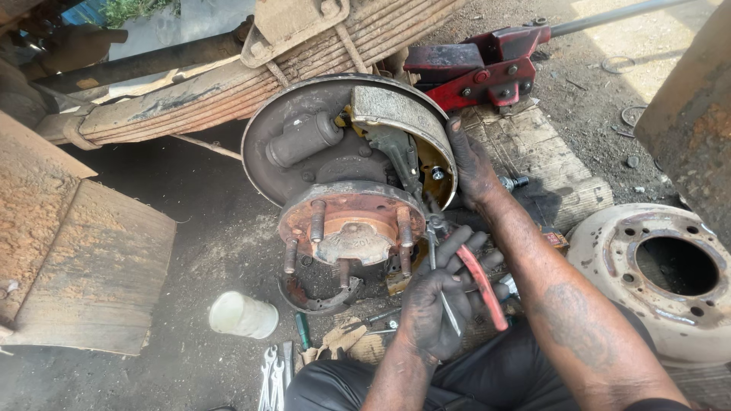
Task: The person manipulates brake shoe components and springs within a vehicle hub assembly using pliers and their hands, while another person assists by holding parts in place.
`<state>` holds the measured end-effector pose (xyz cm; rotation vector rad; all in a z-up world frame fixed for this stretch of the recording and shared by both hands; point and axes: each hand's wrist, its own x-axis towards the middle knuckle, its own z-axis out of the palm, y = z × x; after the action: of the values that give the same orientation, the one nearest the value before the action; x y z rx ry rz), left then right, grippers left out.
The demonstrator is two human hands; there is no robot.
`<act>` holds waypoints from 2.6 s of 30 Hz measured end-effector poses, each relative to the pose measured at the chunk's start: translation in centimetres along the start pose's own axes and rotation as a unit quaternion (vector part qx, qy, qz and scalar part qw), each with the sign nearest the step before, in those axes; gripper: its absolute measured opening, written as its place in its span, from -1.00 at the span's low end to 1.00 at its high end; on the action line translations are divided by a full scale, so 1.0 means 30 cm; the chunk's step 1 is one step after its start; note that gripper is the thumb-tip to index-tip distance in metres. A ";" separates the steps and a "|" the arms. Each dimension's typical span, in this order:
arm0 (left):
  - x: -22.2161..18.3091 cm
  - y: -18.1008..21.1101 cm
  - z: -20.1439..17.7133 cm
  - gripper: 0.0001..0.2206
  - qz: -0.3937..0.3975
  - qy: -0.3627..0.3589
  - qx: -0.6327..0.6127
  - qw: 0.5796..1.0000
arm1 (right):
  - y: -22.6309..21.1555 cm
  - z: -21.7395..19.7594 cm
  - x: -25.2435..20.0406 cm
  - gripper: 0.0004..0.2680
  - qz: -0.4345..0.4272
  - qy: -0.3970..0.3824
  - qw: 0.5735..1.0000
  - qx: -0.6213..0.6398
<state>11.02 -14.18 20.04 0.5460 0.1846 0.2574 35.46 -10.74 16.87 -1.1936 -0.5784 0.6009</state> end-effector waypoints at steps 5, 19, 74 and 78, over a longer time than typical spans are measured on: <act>-0.013 0.039 0.003 -0.31 0.001 0.013 0.142 0.990 | -0.001 0.011 0.014 -0.15 -0.026 -0.024 0.999 0.034; 0.031 0.107 0.060 -0.33 -0.007 0.083 0.364 0.928 | 0.004 0.028 0.017 -0.22 -0.042 -0.014 0.999 0.017; 0.028 0.017 0.044 -0.53 -0.131 -0.115 -0.127 0.976 | 0.002 0.054 0.008 -0.33 -0.093 -0.036 0.993 0.056; 0.024 -0.002 0.027 -0.52 -0.134 -0.160 -0.195 0.958 | 0.012 0.046 0.008 -0.34 -0.074 -0.029 0.995 0.055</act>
<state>11.93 -14.40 20.62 0.1595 -0.1082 -0.0629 34.63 -9.56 16.90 -1.0230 -0.6686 0.5363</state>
